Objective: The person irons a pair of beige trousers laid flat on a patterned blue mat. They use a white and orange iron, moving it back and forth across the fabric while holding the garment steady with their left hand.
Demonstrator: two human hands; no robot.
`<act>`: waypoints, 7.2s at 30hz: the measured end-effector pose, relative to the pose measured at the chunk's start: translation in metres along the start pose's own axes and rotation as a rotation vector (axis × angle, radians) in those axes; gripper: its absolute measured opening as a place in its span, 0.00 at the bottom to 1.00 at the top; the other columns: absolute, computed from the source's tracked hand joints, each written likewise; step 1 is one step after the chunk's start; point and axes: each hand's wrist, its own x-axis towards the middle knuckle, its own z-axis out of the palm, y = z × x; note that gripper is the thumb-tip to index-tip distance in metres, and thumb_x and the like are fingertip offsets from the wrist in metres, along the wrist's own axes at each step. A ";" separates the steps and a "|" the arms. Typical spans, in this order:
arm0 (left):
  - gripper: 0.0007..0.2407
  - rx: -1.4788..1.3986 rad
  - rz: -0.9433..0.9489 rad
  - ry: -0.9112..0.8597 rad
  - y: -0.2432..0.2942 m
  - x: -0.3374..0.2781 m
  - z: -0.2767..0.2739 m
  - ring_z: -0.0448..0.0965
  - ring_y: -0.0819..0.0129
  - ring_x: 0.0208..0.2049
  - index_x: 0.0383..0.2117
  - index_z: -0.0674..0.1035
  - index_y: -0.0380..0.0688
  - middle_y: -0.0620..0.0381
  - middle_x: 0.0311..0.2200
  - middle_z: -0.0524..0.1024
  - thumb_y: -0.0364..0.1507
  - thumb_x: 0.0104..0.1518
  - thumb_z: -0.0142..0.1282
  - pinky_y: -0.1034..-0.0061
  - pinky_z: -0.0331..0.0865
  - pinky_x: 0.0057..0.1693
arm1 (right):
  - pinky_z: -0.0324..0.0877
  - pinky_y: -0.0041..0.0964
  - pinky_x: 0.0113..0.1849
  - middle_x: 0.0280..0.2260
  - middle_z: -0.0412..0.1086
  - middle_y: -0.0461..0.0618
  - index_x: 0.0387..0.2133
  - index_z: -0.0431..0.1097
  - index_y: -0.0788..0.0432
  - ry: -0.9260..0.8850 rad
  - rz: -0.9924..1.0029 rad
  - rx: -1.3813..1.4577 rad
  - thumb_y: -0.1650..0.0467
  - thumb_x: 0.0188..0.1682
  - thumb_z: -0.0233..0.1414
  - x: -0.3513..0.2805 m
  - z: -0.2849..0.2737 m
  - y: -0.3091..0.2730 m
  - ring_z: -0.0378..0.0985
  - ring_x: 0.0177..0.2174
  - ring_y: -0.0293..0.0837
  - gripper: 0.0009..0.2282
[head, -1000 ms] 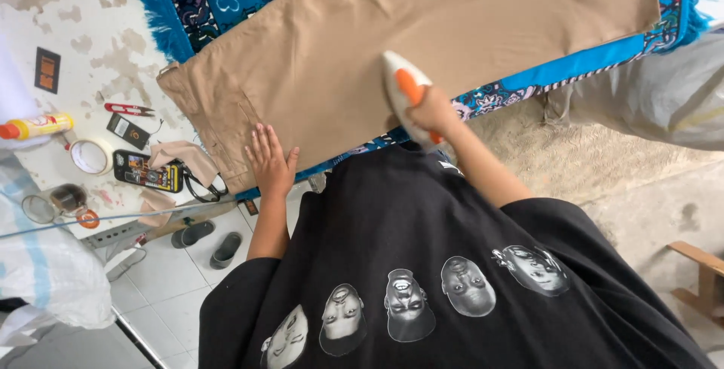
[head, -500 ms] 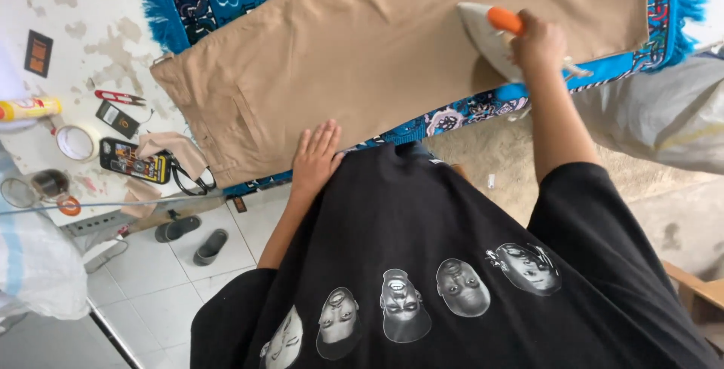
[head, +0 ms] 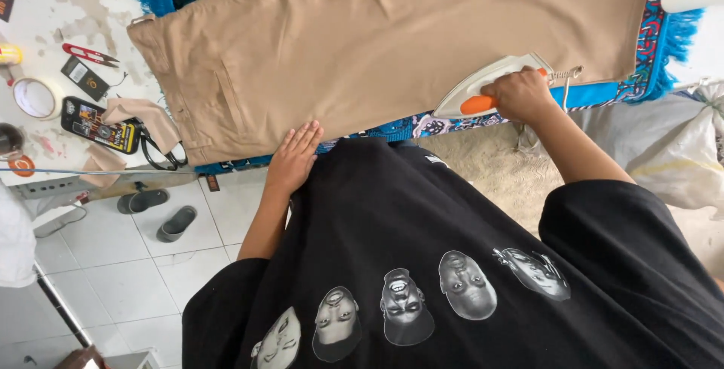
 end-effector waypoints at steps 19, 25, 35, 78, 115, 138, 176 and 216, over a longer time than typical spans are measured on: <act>0.23 -0.129 -0.233 0.111 0.002 -0.027 -0.014 0.54 0.59 0.73 0.71 0.61 0.42 0.52 0.72 0.57 0.30 0.68 0.40 0.59 0.46 0.74 | 0.75 0.48 0.38 0.38 0.80 0.47 0.51 0.72 0.29 -0.232 0.081 0.134 0.68 0.46 0.45 0.038 -0.051 0.005 0.83 0.42 0.55 0.21; 0.23 -0.098 -0.206 0.074 -0.002 -0.031 -0.022 0.54 0.61 0.73 0.71 0.61 0.43 0.54 0.72 0.57 0.30 0.68 0.39 0.60 0.46 0.75 | 0.75 0.45 0.37 0.36 0.81 0.40 0.53 0.70 0.25 -0.213 0.056 0.067 0.68 0.46 0.45 0.006 -0.033 0.020 0.85 0.37 0.51 0.23; 0.27 -0.088 -0.331 -0.110 0.004 -0.031 -0.017 0.43 0.66 0.75 0.73 0.52 0.48 0.59 0.75 0.47 0.34 0.65 0.36 0.61 0.33 0.76 | 0.68 0.52 0.48 0.35 0.75 0.56 0.40 0.80 0.33 0.051 0.372 0.037 0.68 0.42 0.57 -0.031 0.119 0.213 0.78 0.41 0.61 0.15; 0.29 -0.100 -0.508 0.360 -0.074 -0.011 -0.018 0.44 0.57 0.75 0.73 0.59 0.49 0.54 0.75 0.47 0.49 0.69 0.42 0.50 0.29 0.74 | 0.79 0.47 0.38 0.35 0.81 0.50 0.50 0.80 0.44 0.150 0.262 0.197 0.64 0.40 0.58 0.175 -0.150 -0.041 0.84 0.36 0.56 0.21; 0.31 -0.261 -0.556 -0.035 -0.081 -0.008 -0.054 0.30 0.62 0.76 0.74 0.42 0.53 0.62 0.76 0.33 0.50 0.68 0.28 0.53 0.23 0.75 | 0.64 0.52 0.16 0.16 0.70 0.50 0.25 0.70 0.47 0.395 0.171 0.141 0.67 0.38 0.51 0.133 -0.090 -0.129 0.75 0.18 0.64 0.03; 0.30 -0.221 -0.510 0.259 -0.083 -0.012 -0.021 0.32 0.60 0.76 0.76 0.50 0.54 0.57 0.76 0.35 0.50 0.71 0.40 0.53 0.19 0.74 | 0.76 0.48 0.27 0.19 0.74 0.46 0.32 0.74 0.42 0.378 0.008 0.146 0.56 0.41 0.54 0.129 -0.117 -0.198 0.82 0.23 0.52 0.10; 0.22 -0.091 -0.398 0.385 -0.226 0.061 -0.120 0.49 0.68 0.74 0.71 0.63 0.62 0.66 0.73 0.53 0.43 0.72 0.36 0.30 0.28 0.68 | 0.70 0.66 0.33 0.31 0.74 0.68 0.39 0.64 0.59 -0.049 0.475 0.656 0.70 0.44 0.46 0.170 -0.247 -0.315 0.76 0.32 0.75 0.10; 0.21 -0.435 -0.492 0.475 -0.266 0.026 -0.079 0.44 0.61 0.76 0.73 0.58 0.59 0.60 0.75 0.46 0.38 0.74 0.37 0.48 0.32 0.75 | 0.77 0.58 0.36 0.26 0.77 0.54 0.42 0.78 0.51 0.128 0.281 0.767 0.62 0.36 0.56 0.242 -0.269 -0.311 0.83 0.32 0.61 0.19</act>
